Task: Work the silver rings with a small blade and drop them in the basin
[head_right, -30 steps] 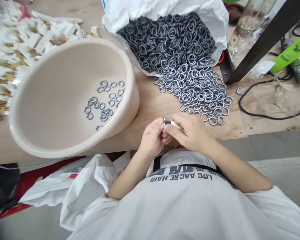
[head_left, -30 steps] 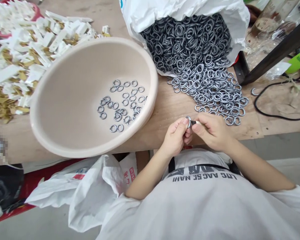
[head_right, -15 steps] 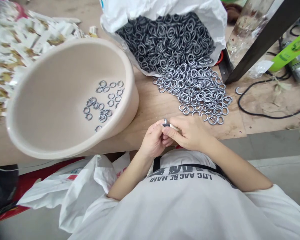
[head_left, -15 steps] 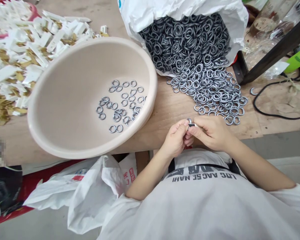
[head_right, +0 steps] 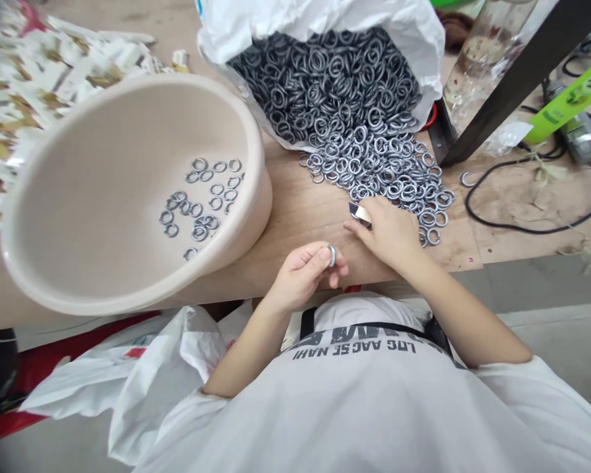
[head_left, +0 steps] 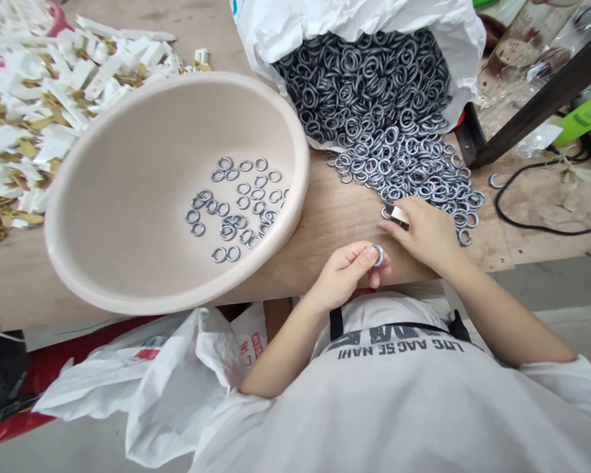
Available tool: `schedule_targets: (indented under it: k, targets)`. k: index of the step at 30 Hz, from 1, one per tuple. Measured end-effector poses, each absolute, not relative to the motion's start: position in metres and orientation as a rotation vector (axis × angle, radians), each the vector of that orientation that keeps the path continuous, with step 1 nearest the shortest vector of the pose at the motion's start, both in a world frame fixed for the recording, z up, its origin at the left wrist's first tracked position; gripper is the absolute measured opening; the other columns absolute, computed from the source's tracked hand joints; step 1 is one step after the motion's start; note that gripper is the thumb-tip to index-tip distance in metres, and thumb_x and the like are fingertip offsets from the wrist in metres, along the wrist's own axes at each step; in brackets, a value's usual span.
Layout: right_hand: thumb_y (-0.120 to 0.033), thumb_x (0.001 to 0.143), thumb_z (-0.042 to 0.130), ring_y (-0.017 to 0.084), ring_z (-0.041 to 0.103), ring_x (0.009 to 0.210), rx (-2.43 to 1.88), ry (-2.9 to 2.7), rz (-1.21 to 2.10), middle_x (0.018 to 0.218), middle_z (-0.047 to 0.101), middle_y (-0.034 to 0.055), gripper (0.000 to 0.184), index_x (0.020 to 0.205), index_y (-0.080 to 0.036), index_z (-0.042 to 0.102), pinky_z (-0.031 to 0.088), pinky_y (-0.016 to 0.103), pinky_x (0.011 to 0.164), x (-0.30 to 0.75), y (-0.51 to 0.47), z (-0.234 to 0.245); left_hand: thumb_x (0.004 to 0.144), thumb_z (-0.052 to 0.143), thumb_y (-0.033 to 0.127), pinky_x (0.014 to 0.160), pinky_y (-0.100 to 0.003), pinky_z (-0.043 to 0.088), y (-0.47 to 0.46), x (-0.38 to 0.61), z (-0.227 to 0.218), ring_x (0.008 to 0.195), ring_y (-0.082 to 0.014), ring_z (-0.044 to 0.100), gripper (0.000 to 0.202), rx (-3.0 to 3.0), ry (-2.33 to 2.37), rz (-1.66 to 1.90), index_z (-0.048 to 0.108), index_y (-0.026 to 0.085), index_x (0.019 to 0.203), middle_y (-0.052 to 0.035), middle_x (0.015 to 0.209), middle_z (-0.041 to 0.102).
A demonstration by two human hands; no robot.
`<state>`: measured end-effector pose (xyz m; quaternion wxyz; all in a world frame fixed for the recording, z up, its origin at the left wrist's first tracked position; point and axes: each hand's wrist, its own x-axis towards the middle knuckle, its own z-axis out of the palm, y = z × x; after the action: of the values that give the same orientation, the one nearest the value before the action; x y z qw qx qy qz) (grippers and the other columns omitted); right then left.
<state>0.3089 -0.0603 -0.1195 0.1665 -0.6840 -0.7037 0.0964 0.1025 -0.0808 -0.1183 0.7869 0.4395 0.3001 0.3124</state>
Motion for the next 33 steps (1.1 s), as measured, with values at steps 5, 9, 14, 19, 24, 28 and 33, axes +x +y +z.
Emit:
schedule_targets:
  k: [5,9,14,19,24,28,33]
  targets:
    - [-0.041,0.101,0.052,0.023,0.062,0.077,-2.096,-2.144,0.132,0.111,0.069,0.0097,0.027,0.110,-0.023,0.070,0.020,0.032,0.059,0.300,-0.057,-0.117,0.089,0.072,0.037,0.070,-0.023,0.057,-0.065,0.098,-0.123,0.071,-0.0111,0.070,0.030,0.856,0.788,0.813,0.074,0.018,0.111,-0.0066,0.093,0.077]
    - [-0.031,0.098,0.056,0.026,0.064,0.085,-2.048,-2.031,0.206,0.111,0.071,0.0110,0.023,0.114,-0.022,0.071,0.030,0.033,0.064,0.307,-0.051,-0.117,0.081,0.068,0.022,0.063,-0.020,0.054,-0.056,0.095,-0.122,0.062,-0.0087,0.066,0.015,0.701,0.908,0.907,0.074,0.015,0.091,-0.0026,0.079,0.071]
    - [-0.041,0.094,0.066,0.014,0.052,0.063,-1.481,-1.397,0.972,0.085,0.069,0.0026,0.023,0.101,-0.020,0.072,0.035,0.028,0.058,0.301,-0.056,-0.108,0.087,0.065,0.038,0.065,-0.023,0.052,-0.058,0.109,-0.125,0.068,-0.0110,0.064,0.026,0.755,0.887,0.913,0.073,0.015,0.093,-0.0039,0.084,0.068]
    - [-0.058,0.086,0.073,0.009,0.040,0.051,-1.193,-0.940,1.273,0.074,0.063,-0.0025,0.037,0.094,-0.022,0.069,0.034,0.025,0.048,0.267,-0.070,-0.112,0.095,0.053,0.066,0.083,-0.029,0.051,-0.068,0.135,-0.140,0.086,-0.0173,0.060,0.050,1.101,0.934,0.998,0.067,0.019,0.093,-0.0060,0.092,0.066]
    - [-0.044,0.094,0.068,0.018,0.059,0.090,-1.334,-1.200,0.790,0.092,0.062,0.0028,0.023,0.088,-0.022,0.070,0.050,0.034,0.086,0.259,-0.073,-0.124,0.095,0.054,0.064,0.088,-0.030,0.048,-0.067,0.138,-0.142,0.088,-0.0182,0.056,0.048,1.298,0.959,1.015,0.065,0.018,0.084,-0.0045,0.086,0.061]
    - [-0.044,0.098,0.062,0.019,0.056,0.090,-1.353,-1.365,0.721,0.087,0.056,0.0030,0.032,0.075,-0.022,0.066,0.047,0.036,0.087,0.267,-0.075,-0.116,0.087,0.068,0.063,0.073,-0.025,0.044,-0.066,0.134,-0.135,0.072,-0.0133,0.050,0.044,1.077,0.885,1.046,0.070,0.019,0.087,0.0005,0.073,0.056]
    - [-0.063,0.095,0.058,0.019,0.056,0.079,-1.208,-1.452,0.972,0.071,0.056,0.0009,0.045,0.075,-0.023,0.066,0.047,0.036,0.079,0.269,-0.080,-0.111,0.082,0.073,0.064,0.057,-0.023,0.038,-0.072,0.134,-0.131,0.059,-0.0093,0.043,0.046,0.822,0.863,1.025,0.068,0.018,0.080,0.0024,0.067,0.055]
